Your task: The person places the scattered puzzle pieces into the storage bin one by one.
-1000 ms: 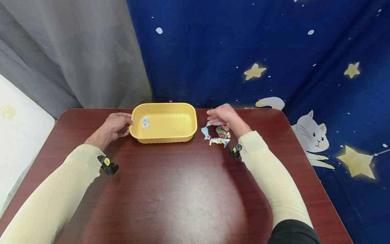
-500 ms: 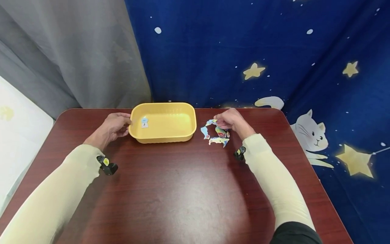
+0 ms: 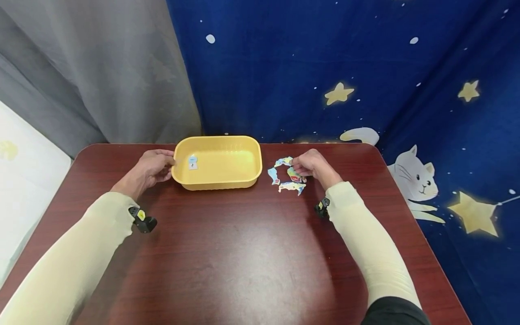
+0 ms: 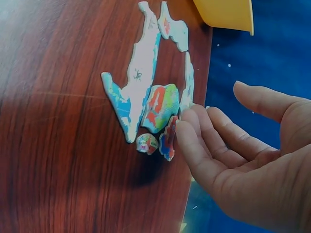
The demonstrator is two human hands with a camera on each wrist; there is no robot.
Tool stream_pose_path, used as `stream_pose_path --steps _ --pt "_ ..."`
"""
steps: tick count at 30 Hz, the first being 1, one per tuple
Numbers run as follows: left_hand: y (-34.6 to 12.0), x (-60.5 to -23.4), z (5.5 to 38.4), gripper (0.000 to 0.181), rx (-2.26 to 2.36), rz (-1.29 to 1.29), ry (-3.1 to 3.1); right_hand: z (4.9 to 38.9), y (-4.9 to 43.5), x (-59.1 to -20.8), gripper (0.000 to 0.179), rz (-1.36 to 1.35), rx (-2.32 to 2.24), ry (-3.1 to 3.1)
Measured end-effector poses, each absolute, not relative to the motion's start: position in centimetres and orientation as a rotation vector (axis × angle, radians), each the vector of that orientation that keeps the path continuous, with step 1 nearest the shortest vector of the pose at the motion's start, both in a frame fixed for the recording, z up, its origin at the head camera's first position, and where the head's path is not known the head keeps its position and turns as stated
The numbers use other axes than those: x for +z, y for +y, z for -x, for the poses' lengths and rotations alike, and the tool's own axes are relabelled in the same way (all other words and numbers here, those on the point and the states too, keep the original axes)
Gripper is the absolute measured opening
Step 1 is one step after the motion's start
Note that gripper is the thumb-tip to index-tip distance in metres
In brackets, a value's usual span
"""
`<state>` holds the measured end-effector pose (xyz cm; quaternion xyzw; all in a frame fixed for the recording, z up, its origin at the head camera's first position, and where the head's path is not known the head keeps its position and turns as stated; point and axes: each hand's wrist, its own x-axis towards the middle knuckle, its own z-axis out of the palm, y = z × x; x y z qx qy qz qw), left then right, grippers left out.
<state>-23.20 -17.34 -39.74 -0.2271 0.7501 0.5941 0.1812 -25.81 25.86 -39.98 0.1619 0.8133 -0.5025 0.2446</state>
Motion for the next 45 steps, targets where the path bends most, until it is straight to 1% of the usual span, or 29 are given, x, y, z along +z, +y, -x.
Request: stream_pose_path --steps 15,26,28,35,39,45 --pt "-17.5 -39.8 23.4 0.042 1.68 0.636 2.097 25.7 26.5 -41.0 0.024 -0.453 -1.268 2.318" --pt "-17.3 -39.8 23.6 0.04 1.687 0.656 2.104 25.7 26.3 -41.6 0.033 -0.472 -1.214 2.395" --pt "-17.3 -39.8 23.6 0.04 1.689 0.657 2.101 25.6 26.2 -41.7 0.031 -0.468 -1.197 2.421" --pt "-17.4 -39.8 23.5 0.04 1.686 0.657 2.095 25.5 25.9 -41.9 0.013 -0.43 -1.075 2.525" --pt "-17.4 -39.8 23.5 0.041 1.682 0.653 2.098 25.6 25.7 -42.3 0.012 -0.384 -0.925 2.627" --pt "-17.2 -39.8 23.5 0.042 1.683 0.652 2.1 25.5 25.2 -42.6 0.013 -0.313 -0.734 2.739"
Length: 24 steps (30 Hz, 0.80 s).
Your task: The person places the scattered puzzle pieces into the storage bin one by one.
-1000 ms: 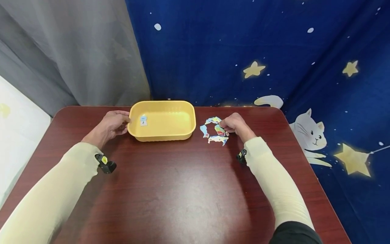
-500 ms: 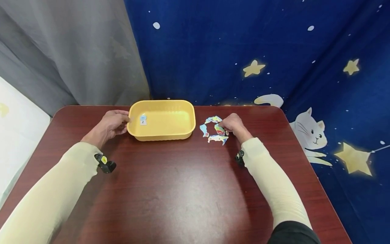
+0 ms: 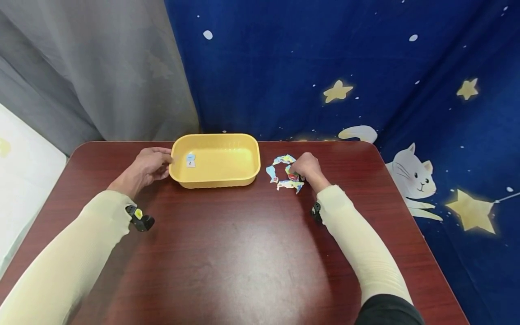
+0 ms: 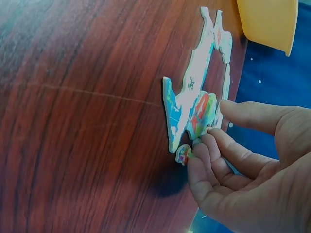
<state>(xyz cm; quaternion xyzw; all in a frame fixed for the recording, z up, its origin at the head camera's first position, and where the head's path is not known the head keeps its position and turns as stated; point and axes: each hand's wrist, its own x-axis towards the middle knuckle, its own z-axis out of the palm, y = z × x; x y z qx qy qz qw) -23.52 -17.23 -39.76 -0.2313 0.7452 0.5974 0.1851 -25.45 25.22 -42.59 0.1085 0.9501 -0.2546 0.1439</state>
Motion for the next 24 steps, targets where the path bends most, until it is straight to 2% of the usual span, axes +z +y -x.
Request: stream_pose_path --steps 8,15,24 --pt "-17.3 -39.8 23.5 0.042 1.681 0.654 2.102 25.1 24.5 -42.5 0.016 -0.27 -0.586 2.772" --pt "-17.3 -39.7 23.3 0.042 1.682 0.629 2.107 24.9 24.0 -42.7 0.029 -0.236 -0.508 2.842" --pt "-17.4 -39.6 23.2 0.042 1.685 0.618 2.107 24.8 23.6 -43.0 0.028 -0.299 -0.512 2.859"
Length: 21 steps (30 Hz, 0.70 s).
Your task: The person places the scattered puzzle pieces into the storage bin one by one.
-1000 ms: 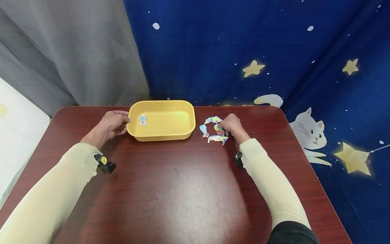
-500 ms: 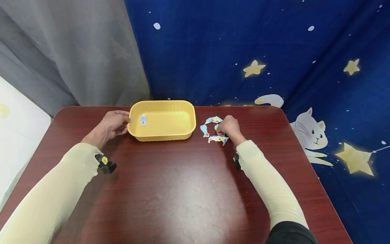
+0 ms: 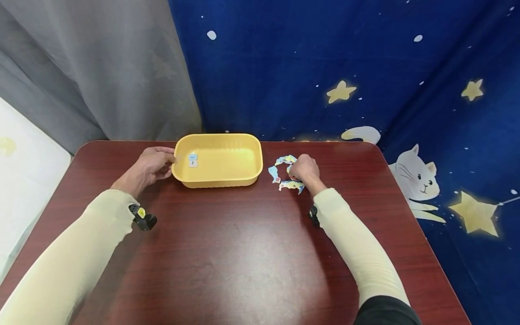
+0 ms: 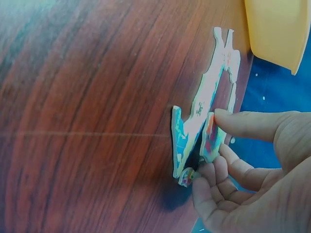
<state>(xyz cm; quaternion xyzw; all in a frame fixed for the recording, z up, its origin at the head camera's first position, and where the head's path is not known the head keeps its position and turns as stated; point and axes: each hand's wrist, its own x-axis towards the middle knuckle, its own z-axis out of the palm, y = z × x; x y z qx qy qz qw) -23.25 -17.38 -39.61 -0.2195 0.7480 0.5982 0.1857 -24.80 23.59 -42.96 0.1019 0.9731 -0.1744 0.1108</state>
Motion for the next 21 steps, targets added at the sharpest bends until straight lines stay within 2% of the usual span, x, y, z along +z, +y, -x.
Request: stream_pose_path --steps 11,21 --pt "-17.41 -39.69 23.33 0.043 1.68 0.623 2.111 24.62 23.91 -43.01 0.005 -0.268 -0.698 2.86" --pt "-17.37 -39.66 23.38 0.043 1.677 0.624 2.107 24.91 24.37 -42.99 0.024 -0.304 -0.837 2.757"
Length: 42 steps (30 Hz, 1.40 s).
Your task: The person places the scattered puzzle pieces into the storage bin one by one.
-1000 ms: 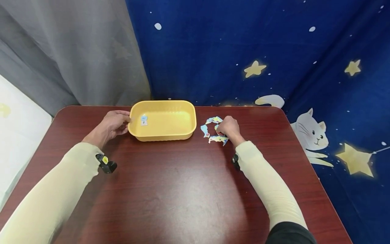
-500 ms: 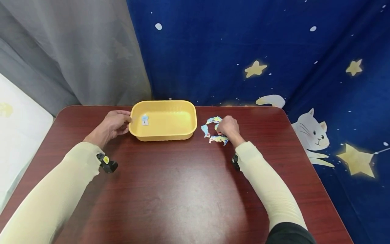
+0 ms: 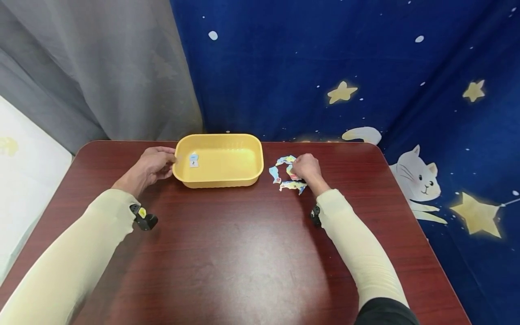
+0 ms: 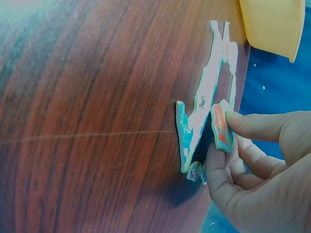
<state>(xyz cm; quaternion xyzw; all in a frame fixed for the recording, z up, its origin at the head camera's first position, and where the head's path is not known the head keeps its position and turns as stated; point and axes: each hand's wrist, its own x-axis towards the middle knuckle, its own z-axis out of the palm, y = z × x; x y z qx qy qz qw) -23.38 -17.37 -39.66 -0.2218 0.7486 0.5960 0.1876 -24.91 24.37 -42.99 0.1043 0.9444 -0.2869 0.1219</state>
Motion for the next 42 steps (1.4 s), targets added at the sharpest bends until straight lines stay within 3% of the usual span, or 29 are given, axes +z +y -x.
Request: stream_pose_path --steps 31,42 --pt "-17.5 -39.5 23.8 0.043 1.689 0.649 2.099 27.4 24.6 -39.7 0.024 -0.46 -1.367 2.559" --pt "-17.5 -39.7 23.6 0.04 1.698 0.637 2.089 27.8 24.4 -39.2 0.029 -0.405 -1.56 2.456"
